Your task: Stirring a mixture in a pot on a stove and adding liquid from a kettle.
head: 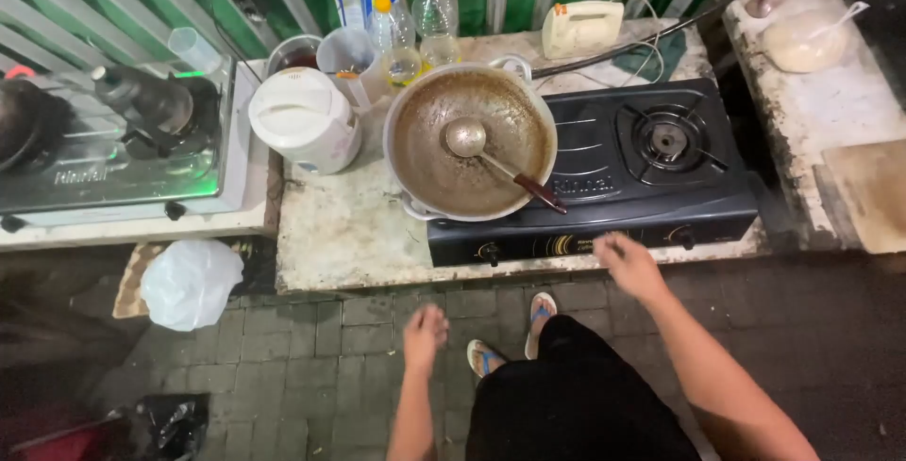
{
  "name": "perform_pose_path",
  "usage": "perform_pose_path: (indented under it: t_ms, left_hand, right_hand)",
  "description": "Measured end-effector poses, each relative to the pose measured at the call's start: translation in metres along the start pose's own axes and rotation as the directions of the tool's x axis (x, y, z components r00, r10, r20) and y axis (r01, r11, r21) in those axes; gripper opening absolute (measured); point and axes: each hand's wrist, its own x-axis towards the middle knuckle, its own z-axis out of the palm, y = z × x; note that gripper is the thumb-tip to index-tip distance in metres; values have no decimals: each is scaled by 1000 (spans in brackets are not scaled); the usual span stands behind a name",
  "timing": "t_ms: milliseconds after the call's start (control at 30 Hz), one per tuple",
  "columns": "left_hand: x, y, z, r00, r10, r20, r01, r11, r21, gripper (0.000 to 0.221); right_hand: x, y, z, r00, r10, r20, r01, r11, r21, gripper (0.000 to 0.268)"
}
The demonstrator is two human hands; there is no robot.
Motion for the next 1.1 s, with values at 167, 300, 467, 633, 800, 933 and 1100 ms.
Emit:
perform_pose_path:
  t_ms: [167,300,467,633,800,933,1100]
  left_hand:
    - [-41,150,52,978,209,3,-208,977,-42,50]
    - [-39,205,79,940,328,-99,-334,942,-48,58]
    - [-6,206,94,951,274,-140,-282,959,-37,59]
    - [4,224,97,966,217,-138,-226,973,-55,57]
    - [29,228,89,967,249,-63,-247,968,35,53]
    - [28,223,91,959,283,-20,-280,956,81,47]
    - [-2,222,95,977,210,44,-212,976,43,50]
  right_hand:
    - [78,-39,9,998,-41,-36,44,996,73,48]
    - [104,-96,14,992,-21,127,35,994,-102,53]
    - [105,-126,11,944,-11,329,38,996,-77,67]
    - [105,-133,10,890,17,456,-146,958,248,28]
    - [125,-81,21,965,-156,212,123,979,160,45]
    - [111,-131,18,994,-65,91,81,979,-188,60]
    - [102,-178,33,999,-30,-36,17,953,-304,45]
